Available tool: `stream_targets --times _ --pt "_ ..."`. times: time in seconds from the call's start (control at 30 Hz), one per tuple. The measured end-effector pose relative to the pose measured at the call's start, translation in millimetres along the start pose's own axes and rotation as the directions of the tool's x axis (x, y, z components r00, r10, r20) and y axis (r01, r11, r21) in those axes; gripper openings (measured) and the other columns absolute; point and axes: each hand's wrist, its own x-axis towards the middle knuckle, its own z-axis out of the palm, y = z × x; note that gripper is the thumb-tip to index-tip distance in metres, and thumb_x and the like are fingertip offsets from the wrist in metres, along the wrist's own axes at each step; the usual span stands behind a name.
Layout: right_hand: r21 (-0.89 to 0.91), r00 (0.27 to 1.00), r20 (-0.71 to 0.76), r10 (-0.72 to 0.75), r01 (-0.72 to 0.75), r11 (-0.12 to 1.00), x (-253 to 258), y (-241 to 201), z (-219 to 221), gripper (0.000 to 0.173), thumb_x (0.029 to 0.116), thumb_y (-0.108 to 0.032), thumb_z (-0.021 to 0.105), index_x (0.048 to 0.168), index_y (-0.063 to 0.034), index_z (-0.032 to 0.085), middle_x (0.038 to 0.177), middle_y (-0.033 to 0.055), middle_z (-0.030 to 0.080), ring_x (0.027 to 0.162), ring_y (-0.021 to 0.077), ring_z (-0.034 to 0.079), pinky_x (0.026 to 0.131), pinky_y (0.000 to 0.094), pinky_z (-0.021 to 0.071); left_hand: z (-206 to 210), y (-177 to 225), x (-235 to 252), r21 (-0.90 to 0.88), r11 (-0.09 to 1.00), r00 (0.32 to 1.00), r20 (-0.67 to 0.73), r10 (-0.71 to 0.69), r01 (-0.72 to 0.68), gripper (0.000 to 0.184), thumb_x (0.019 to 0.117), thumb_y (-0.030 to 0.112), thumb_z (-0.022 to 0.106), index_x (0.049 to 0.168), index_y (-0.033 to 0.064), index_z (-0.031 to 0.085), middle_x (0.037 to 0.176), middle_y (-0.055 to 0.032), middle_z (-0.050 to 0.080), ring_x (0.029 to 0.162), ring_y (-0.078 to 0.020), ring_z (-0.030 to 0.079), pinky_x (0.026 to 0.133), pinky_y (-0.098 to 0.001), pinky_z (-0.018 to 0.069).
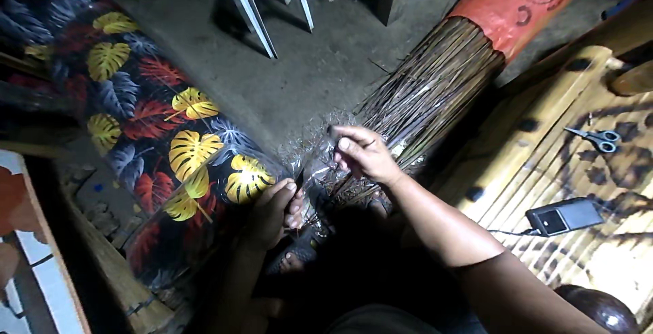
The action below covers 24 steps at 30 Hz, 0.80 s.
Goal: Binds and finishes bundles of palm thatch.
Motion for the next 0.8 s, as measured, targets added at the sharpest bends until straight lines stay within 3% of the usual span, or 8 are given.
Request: stream_targets --times 0.13,0.3,0.5,0.7,0.8 --pt "-0.065 0.963 0.232 0.137 -0.125 0.990 -11 8 23 0.034 0.1050 -0.019 0.056 0.132 -0.0005 0.063 0.079 0.0057 0.070 0.060 0.0088 0.062 0.056 0.0251 0.0549 6 -1 0 0.404 0.905 0.973 -0.121 0.197 -0.133 0.028 0.1073 0.023 0.037 0.093 0.0112 0.058 0.065 0.0062 0.052 0.050 -0.0045 0.051 0.050 -0.0205 0.0492" --pt "-0.091 0.959 0.241 0.147 -0.128 0.988 -13 9 24 0.029 0.1043 -0.015 0.057 0.126 0.0018 0.067 0.080 0.0057 0.070 0.062 0.0079 0.062 0.057 0.0229 0.0542 6 -9 2 0.544 0.826 0.961 -0.117 0.250 -0.149 0.029 0.1074 0.027 0.038 0.093 0.0117 0.058 0.065 0.0070 0.052 0.050 -0.0042 0.051 0.049 -0.0209 0.0481" --pt "-0.094 0.971 0.214 0.107 -0.089 0.992 -9 10 18 0.027 0.1031 -0.014 0.059 0.123 0.0006 0.070 0.081 0.0061 0.070 0.063 0.0083 0.063 0.059 0.0235 0.0553 8 -6 2 0.507 0.850 0.965 -0.115 0.235 -0.147 0.031 0.1082 0.027 0.037 0.094 0.0110 0.059 0.066 0.0063 0.054 0.051 -0.0052 0.052 0.050 -0.0215 0.0496" --pt "-0.094 0.995 0.102 0.007 0.003 0.996 -7 11 15 0.027 0.1034 -0.012 0.059 0.126 0.0010 0.068 0.082 0.0050 0.070 0.062 0.0083 0.062 0.056 0.0244 0.0553 12 -2 -2 0.195 0.980 0.995 -0.074 0.066 -0.051 0.030 0.1081 0.022 0.032 0.095 0.0093 0.056 0.063 0.0059 0.049 0.047 -0.0045 0.048 0.047 -0.0198 0.0478" --pt "-0.042 0.998 0.059 -0.017 0.020 0.999 -3 8 7 0.028 0.1045 -0.013 0.057 0.127 0.0007 0.066 0.081 0.0064 0.069 0.059 0.0099 0.061 0.051 0.0248 0.0542 11 -2 -3 0.139 0.990 0.998 -0.053 0.032 -0.024 0.032 0.1082 0.021 0.031 0.093 0.0093 0.056 0.063 0.0055 0.048 0.047 -0.0049 0.047 0.046 -0.0197 0.0475"
